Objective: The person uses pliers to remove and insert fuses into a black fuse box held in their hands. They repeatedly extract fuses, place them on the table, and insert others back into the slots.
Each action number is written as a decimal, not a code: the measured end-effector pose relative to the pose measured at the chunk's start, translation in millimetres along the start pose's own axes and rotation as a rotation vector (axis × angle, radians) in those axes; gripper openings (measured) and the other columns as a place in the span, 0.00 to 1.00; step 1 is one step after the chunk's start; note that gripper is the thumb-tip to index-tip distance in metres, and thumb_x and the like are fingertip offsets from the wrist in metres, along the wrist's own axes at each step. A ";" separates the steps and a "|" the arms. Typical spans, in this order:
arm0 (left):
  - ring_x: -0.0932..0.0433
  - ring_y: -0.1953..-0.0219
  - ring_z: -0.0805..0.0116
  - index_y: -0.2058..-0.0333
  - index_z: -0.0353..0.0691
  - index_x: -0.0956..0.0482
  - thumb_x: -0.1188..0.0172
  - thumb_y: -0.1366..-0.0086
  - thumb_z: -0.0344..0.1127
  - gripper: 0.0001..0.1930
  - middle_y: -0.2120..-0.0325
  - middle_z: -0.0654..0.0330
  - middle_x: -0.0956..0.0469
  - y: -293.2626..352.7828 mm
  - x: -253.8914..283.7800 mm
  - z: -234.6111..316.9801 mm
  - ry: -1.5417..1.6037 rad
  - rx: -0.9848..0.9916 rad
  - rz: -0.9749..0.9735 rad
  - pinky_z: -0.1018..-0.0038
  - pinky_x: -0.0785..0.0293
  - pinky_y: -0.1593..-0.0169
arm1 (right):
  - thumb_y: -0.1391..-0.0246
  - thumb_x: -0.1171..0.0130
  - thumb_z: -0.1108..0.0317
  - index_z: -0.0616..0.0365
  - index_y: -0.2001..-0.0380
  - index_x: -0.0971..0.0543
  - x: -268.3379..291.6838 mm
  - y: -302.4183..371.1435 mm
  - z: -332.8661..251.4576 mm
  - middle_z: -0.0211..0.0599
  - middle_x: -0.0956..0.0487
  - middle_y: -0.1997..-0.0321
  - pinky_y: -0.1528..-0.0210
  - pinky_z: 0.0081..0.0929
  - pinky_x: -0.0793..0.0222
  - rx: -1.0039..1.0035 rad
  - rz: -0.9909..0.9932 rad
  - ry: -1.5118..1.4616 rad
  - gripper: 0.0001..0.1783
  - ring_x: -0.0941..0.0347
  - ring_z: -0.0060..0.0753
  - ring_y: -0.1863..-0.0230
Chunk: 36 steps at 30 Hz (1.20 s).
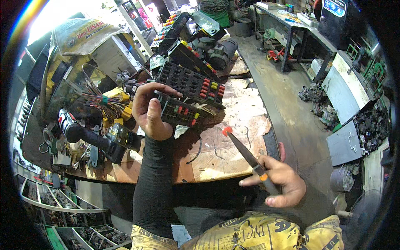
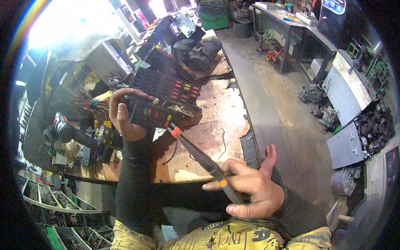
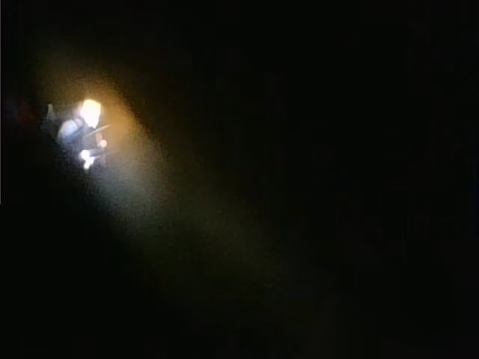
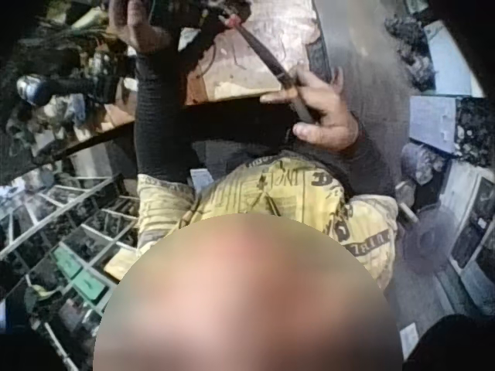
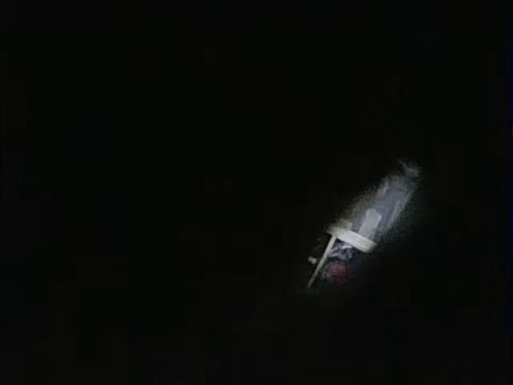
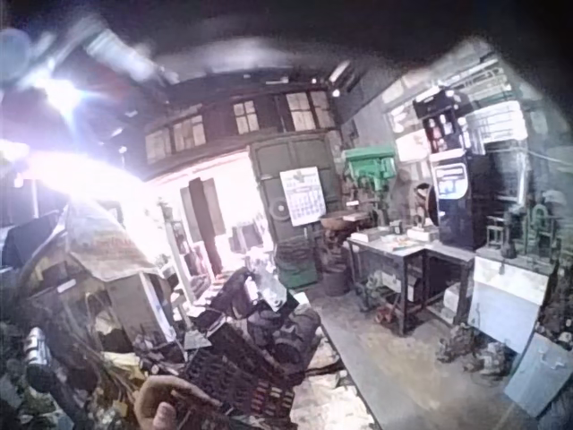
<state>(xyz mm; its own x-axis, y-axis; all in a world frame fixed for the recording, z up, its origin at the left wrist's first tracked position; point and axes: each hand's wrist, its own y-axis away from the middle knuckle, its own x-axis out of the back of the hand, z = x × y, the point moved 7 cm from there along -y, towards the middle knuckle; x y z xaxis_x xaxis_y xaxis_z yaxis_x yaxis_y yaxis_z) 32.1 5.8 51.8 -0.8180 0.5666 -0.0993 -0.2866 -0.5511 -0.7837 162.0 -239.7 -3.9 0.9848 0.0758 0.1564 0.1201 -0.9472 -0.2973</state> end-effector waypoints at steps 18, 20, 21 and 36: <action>0.24 0.66 0.66 0.58 0.30 0.26 0.47 0.37 0.35 0.14 0.67 0.52 0.23 1.7 1.5 11.0 -0.159 -0.101 0.056 0.72 0.27 0.57 | 0.54 0.42 0.57 0.74 0.45 0.24 -1.6 7.1 -42.7 0.53 0.30 0.50 0.45 0.39 0.39 0.502 -0.055 0.060 0.36 0.31 0.49 0.50; 0.24 0.65 0.67 0.58 0.30 0.26 0.47 0.38 0.34 0.13 0.65 0.52 0.23 3.0 1.5 16.7 -0.244 -0.142 0.078 0.72 0.27 0.56 | 0.53 0.42 0.57 0.75 0.45 0.24 -3.4 7.0 -46.6 0.54 0.30 0.50 0.44 0.39 0.39 0.506 -0.065 0.053 0.36 0.31 0.49 0.49; 0.24 0.64 0.66 0.58 0.31 0.26 0.46 0.39 0.32 0.13 0.63 0.51 0.24 4.3 -0.1 16.5 -0.129 -0.123 0.079 0.72 0.28 0.55 | 0.53 0.43 0.57 0.75 0.45 0.25 -4.1 7.1 -48.8 0.54 0.30 0.50 0.44 0.39 0.39 0.522 -0.068 0.049 0.36 0.31 0.49 0.49; 0.24 0.69 0.64 0.55 0.34 0.21 0.34 0.39 0.43 0.20 0.71 0.55 0.20 9.6 -26.1 47.0 -0.258 -0.203 -0.268 0.71 0.30 0.61 | 0.51 0.44 0.52 0.73 0.45 0.24 -29.9 -11.1 22.5 0.51 0.33 0.47 0.41 0.37 0.46 0.114 -0.226 -0.471 0.37 0.36 0.45 0.46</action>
<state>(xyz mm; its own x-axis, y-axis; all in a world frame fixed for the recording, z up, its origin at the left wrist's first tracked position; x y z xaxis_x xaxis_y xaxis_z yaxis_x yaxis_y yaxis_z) 27.2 -43.0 75.6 -0.8334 0.4874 0.2606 -0.4228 -0.2585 -0.8685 134.0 -224.5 -26.5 0.8791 0.4308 -0.2040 0.3232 -0.8532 -0.4093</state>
